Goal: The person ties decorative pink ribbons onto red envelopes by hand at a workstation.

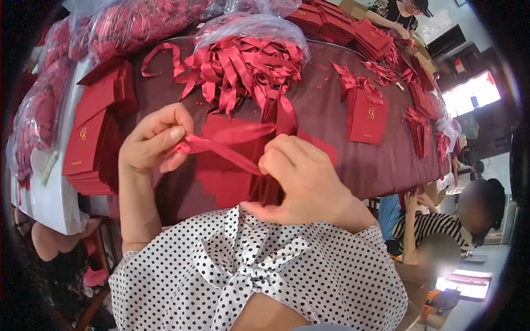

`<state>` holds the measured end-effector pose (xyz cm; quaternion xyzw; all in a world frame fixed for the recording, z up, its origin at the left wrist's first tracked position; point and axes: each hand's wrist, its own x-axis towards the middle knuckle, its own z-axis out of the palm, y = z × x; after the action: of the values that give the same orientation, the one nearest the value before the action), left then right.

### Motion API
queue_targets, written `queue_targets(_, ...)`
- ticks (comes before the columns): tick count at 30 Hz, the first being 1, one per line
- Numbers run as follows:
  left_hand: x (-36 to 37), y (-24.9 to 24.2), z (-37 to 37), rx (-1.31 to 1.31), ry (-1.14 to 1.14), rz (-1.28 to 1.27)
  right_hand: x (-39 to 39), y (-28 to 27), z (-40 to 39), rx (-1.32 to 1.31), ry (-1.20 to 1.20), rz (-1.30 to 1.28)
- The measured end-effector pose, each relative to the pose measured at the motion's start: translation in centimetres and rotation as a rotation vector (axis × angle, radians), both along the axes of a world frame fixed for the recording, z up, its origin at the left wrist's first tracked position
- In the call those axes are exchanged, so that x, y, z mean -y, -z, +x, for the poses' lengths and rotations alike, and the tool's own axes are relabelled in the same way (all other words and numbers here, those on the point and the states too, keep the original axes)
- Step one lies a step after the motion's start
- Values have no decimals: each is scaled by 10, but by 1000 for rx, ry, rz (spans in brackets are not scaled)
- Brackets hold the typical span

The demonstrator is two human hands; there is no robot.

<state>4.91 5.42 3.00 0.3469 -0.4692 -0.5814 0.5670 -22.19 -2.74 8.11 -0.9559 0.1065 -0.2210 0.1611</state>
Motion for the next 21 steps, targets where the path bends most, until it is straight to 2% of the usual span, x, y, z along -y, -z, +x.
queue_targets(1,2,-6,-14,-98,-41,-38,5,-7,-2,75,-24,16)
queue_targets(2,7,-4,-23,-302,-39,-97,10,-15,-6,146,-51,31)
queue_targets(4,22,16,-18,-358,-77,-275,19,-26,-16,273,-43,71)
queue_targets(5,20,16,-18,-677,77,-204,24,-28,-17,344,-36,65)
queue_targets(7,25,-6,-38,-819,-9,-286,31,-11,-9,471,-6,482)
queue_targets(8,30,-3,-36,-770,-3,-379,36,-2,-1,522,28,728)
queue_targets(10,40,8,-30,-458,-207,-500,73,39,11,478,-4,1117)
queue_targets(11,39,17,-30,-268,-487,-351,86,63,16,470,-22,1358)
queue_targets(13,37,17,-50,373,-806,-354,92,83,23,354,43,1604)
queue_targets(14,38,16,-48,709,-782,-461,97,96,23,282,-18,1591)
queue_targets(16,43,10,-70,1014,-860,-493,91,103,30,282,-17,1380)
queue_targets(18,46,21,-67,1177,-728,-435,89,100,29,272,-16,1340)
queue_targets(19,46,22,-62,1234,-593,-446,88,96,28,250,-14,1324)
queue_targets(20,44,27,-60,1228,-595,-435,87,92,28,231,-16,1309)
queue_targets(21,43,33,-59,1250,-433,-330,87,90,27,222,-14,1315)
